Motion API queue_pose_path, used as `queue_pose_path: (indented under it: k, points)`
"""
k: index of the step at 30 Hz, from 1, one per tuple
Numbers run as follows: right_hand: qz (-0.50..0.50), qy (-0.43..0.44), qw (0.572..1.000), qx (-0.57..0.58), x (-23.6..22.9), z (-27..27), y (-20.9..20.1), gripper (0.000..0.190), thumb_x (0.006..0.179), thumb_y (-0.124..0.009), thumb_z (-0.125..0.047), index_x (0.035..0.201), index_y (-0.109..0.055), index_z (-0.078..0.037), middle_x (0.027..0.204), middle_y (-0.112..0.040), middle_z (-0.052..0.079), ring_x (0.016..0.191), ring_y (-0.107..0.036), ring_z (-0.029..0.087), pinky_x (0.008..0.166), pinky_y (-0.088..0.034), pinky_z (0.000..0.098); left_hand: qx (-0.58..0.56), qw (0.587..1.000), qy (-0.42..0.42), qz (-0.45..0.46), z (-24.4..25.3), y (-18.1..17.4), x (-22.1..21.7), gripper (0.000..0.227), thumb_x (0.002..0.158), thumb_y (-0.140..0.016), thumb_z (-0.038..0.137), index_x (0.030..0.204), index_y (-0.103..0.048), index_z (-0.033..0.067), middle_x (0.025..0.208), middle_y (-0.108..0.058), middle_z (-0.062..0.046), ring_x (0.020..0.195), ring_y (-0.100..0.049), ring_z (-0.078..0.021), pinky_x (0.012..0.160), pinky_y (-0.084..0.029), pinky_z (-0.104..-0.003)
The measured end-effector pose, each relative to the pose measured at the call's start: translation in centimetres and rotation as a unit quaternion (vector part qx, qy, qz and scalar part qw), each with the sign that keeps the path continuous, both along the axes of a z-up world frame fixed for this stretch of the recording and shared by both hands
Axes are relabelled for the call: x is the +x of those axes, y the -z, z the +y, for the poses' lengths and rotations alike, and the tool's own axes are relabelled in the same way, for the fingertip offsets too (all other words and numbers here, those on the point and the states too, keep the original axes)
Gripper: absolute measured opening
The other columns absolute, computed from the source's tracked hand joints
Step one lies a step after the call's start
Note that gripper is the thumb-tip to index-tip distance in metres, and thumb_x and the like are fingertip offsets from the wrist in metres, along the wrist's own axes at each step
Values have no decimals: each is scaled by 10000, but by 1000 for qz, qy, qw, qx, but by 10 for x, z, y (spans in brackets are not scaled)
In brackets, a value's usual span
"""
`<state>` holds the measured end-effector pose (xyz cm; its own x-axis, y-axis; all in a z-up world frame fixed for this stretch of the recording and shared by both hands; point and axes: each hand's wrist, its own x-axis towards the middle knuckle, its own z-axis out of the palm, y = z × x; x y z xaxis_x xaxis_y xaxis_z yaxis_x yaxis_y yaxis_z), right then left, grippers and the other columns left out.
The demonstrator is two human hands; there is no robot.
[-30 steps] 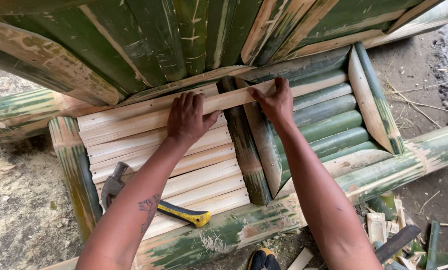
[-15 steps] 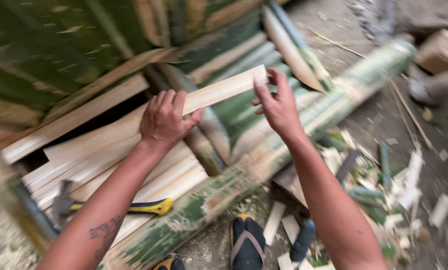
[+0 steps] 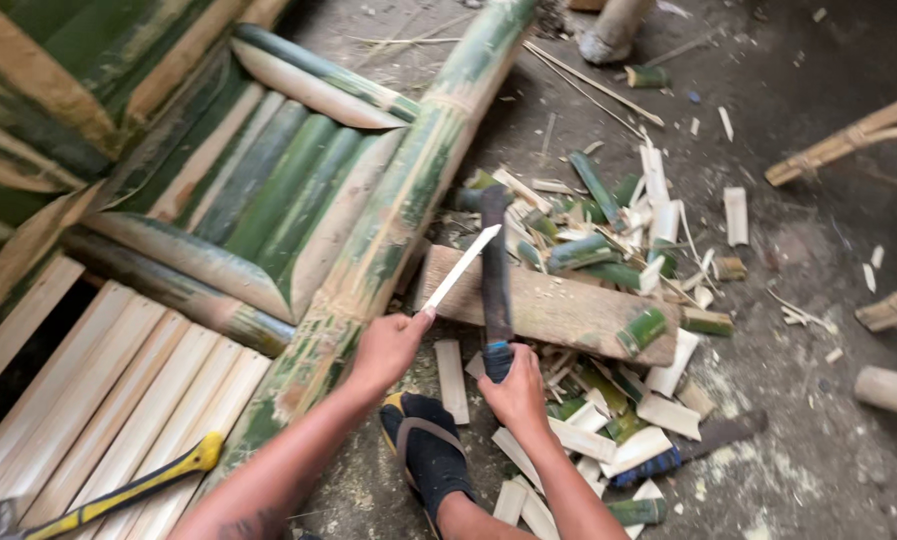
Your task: The person assembles a bamboo chair by placing split bamboo slats into a frame and securing them with nails. They use a hammer to drive nails and a saw to trim the slats to fit the structure.
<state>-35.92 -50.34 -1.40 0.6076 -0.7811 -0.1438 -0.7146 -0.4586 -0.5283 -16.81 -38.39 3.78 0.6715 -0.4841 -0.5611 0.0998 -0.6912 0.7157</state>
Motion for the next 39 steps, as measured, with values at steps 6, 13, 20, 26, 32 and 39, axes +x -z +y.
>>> queue_pose_path:
  k: [6,13,20,26,32,39]
  points:
    - [-284,131,859,405,-30,-11,-10,421,848,-642,-140,1230,-537,1,846,-620,92,640,-628,180,573,-554,341,-108,980,-133,103,-31,54,-68,568,946,-655,482,621,-540,31,568,-406,23,565,-356,-109,512,-284,-362]
    - [-153,57,960,228,-19,-22,-57,389,915,-712,-247,1191,-579,-8,770,-665,142,657,-659,236,624,-536,389,-90,982,-102,127,-71,74,-86,576,916,-682,468,578,-583,12,533,-447,8,538,-384,-108,505,-334,-335]
    - [-120,-33,979,161,-12,-23,-58,509,873,-703,-207,1307,-524,-9,929,-707,221,845,-713,364,772,-542,442,-116,972,-95,178,-70,77,-78,527,914,-691,459,620,-667,22,559,-522,47,560,-437,-72,530,-364,-300]
    - [-84,-37,978,188,-14,-24,-59,450,860,-698,-191,1249,-537,-33,875,-697,208,810,-716,372,741,-540,455,-90,977,-86,170,-68,68,-78,561,924,-693,470,620,-656,0,552,-518,36,555,-431,-78,522,-363,-307]
    - [-66,-5,981,181,-14,-17,-53,417,871,-705,-197,1218,-521,-58,854,-710,195,807,-722,386,738,-543,468,-24,995,-16,95,-69,63,-71,528,898,-670,540,762,-740,35,594,-625,-78,593,-561,-140,595,-468,-328]
    - [-93,12,979,179,-2,-15,-52,397,869,-702,-212,1199,-540,-62,827,-728,189,789,-750,378,743,-563,458,79,988,134,-21,18,21,-87,385,949,-595,411,992,-708,45,899,-721,-257,946,-710,-439,833,-545,-528]
